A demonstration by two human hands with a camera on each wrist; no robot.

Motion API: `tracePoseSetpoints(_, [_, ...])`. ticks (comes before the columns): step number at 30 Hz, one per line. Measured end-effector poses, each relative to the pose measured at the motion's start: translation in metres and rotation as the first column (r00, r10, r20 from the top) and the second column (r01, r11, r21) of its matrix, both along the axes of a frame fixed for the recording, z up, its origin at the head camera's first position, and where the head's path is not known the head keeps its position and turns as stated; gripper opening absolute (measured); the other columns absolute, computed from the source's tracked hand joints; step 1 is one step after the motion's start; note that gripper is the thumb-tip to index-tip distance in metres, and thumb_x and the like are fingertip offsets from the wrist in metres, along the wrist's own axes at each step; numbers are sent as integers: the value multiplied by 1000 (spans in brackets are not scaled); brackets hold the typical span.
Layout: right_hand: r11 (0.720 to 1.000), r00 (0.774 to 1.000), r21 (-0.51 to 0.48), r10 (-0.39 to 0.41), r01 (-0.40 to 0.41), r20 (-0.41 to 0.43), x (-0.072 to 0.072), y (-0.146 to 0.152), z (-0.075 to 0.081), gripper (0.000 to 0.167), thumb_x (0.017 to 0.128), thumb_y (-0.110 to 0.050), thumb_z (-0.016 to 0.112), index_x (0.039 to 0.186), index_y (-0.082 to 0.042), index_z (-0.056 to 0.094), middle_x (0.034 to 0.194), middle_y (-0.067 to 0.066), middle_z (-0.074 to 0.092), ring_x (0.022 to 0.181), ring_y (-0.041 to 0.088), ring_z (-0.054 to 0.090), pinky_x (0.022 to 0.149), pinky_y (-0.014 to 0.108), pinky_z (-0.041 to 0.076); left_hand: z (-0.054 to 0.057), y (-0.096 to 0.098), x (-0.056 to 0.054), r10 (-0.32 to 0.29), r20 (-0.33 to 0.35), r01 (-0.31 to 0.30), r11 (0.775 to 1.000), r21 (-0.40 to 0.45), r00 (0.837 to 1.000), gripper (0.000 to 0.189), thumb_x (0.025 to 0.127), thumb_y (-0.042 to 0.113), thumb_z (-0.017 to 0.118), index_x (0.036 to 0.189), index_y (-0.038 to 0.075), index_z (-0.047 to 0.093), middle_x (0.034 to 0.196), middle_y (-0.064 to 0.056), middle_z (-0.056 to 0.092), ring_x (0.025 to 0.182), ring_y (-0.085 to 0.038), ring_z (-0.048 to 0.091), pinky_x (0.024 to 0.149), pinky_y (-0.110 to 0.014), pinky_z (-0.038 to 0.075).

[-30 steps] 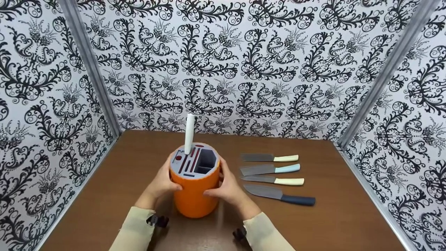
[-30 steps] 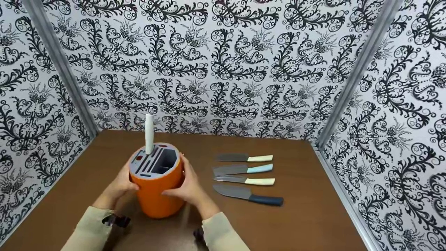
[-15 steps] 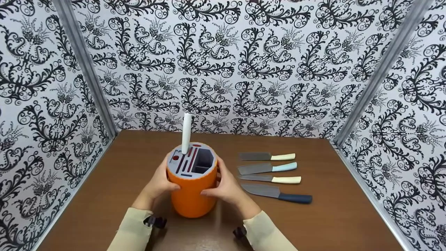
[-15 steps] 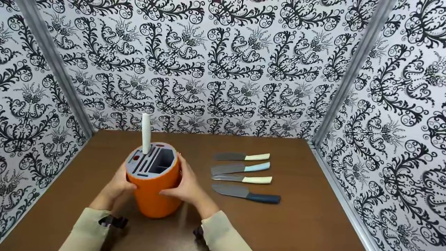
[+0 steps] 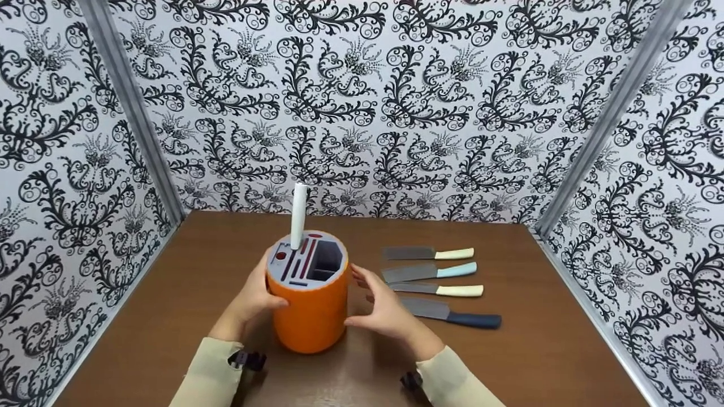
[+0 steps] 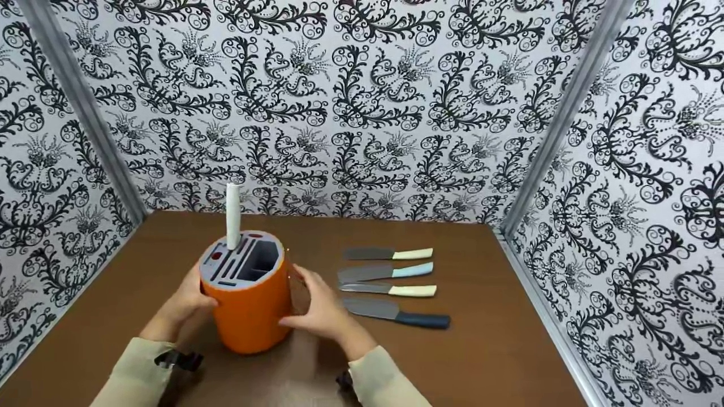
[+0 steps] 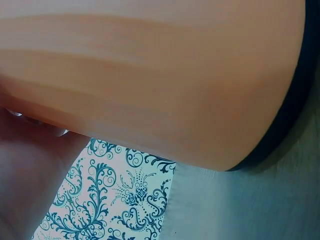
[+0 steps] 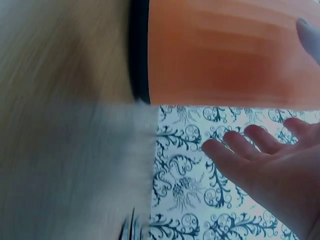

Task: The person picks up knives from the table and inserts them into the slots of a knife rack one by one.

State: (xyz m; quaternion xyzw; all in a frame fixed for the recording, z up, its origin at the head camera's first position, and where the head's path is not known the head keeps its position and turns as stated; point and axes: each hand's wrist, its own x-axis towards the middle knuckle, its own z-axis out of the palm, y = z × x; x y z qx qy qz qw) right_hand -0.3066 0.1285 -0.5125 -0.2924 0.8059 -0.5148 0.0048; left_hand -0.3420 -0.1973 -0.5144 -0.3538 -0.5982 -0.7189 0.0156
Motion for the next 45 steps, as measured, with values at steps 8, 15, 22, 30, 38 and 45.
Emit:
tracePoseSetpoints(8, [999,999,-2,32,-32,27,-13,42,15,80,85,-18,89,154,-9,50,147,20,61,134,42,61,107,61,54,-2,0,0,14,-1,-14,1000,3,1000,124,68,29,101,167,9,28,156,-10,53,134,-19,57,115,-28,48])
tracePoseSetpoints(15, [986,996,153,-66,73,-53,-26,99,30,58,85,-18,89,137,-13,65,130,13,73,122,38,68,102,47,60,-4,0,-3,52,-43,-53,998,-36,998,126,68,37,101,166,7,28,154,-6,54,133,-16,57,113,-25,47])
tracePoseSetpoints(22, [925,988,355,-98,134,-117,-29,145,23,49,83,-19,89,127,-8,69,125,16,75,117,39,71,100,58,58,-4,-1,-3,49,-42,-51,998,-47,998,127,69,40,100,167,10,26,155,-7,53,134,-16,57,113,-25,48])
tracePoseSetpoints(30, [834,990,534,-113,138,-80,-29,179,17,45,76,-14,94,113,0,71,112,20,75,106,41,70,95,58,57,-4,-1,-2,32,-31,-32,999,-13,999,127,70,38,100,167,9,26,156,-10,52,134,-18,56,114,-26,48])
tracePoseSetpoints(38, [751,974,640,-224,161,17,-33,210,5,38,69,-13,97,97,-10,71,97,3,72,89,21,63,81,44,55,-7,0,-1,19,-15,-19,1000,1,1000,125,71,38,100,167,10,25,159,-13,49,137,-22,54,117,-28,46])
tracePoseSetpoints(45, [716,948,678,-305,164,92,-30,215,3,39,64,-4,97,91,-9,69,88,3,66,77,17,54,72,36,49,-7,2,-1,7,-1,-7,1000,20,1000,126,70,40,101,168,12,26,160,-13,48,138,-22,54,117,-28,46])
